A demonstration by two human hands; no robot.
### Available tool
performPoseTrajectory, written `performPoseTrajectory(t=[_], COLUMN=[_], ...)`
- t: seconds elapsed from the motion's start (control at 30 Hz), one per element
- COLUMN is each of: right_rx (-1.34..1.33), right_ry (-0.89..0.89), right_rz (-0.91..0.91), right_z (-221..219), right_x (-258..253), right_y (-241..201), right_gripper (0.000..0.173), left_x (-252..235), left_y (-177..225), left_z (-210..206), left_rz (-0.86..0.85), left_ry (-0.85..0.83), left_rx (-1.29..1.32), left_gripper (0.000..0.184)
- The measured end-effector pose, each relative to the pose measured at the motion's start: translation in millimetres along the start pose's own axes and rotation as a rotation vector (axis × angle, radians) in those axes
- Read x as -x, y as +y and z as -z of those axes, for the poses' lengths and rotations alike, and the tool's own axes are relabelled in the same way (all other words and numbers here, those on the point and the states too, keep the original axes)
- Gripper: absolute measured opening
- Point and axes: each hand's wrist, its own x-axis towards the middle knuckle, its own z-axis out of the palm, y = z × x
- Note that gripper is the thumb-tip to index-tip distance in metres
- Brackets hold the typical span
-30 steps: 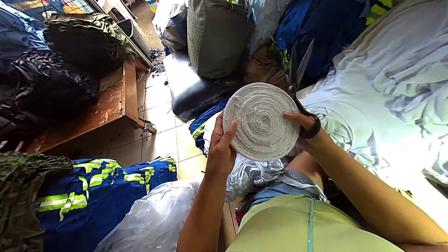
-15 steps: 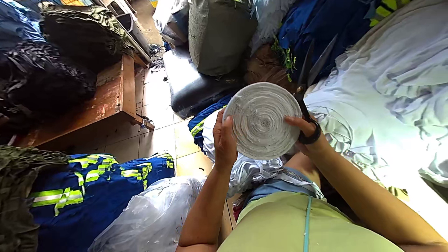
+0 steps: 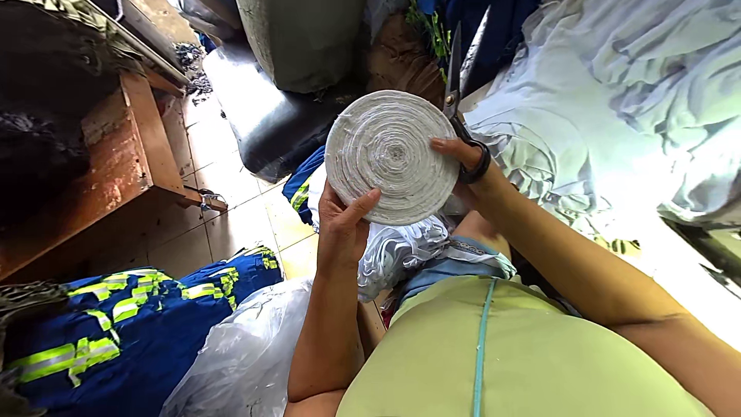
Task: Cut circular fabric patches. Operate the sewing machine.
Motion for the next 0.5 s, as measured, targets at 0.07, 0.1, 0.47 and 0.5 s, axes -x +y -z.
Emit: performPoseTrajectory(t=[0.07,0.1,0.47,0.5], right_rx=[0.033,0.076,1.386,1.501], right_ry=[-0.004,-0.006,-0.044,-0.051], right_rz=[-0.002,0.02,0.803,0.867], right_z=[2,5,79,79], right_x=[-3,-4,44,47], right_y=[-2,-2,-18,-23], right_gripper=[0.018,0.019,0.052,0.049], left_x=[-2,-3,-23,-24], left_y=[-4,-5,-8,-7], left_z=[0,-1,-1,-1], left_rz=[-0.011,-0.009,-0.138,-0.133], left_ry=[0.013,0.027,0.108,0.109], left_rx=[0.033,0.056,0.182,0.186], left_gripper=[0.043,0.042,0.047,0.046])
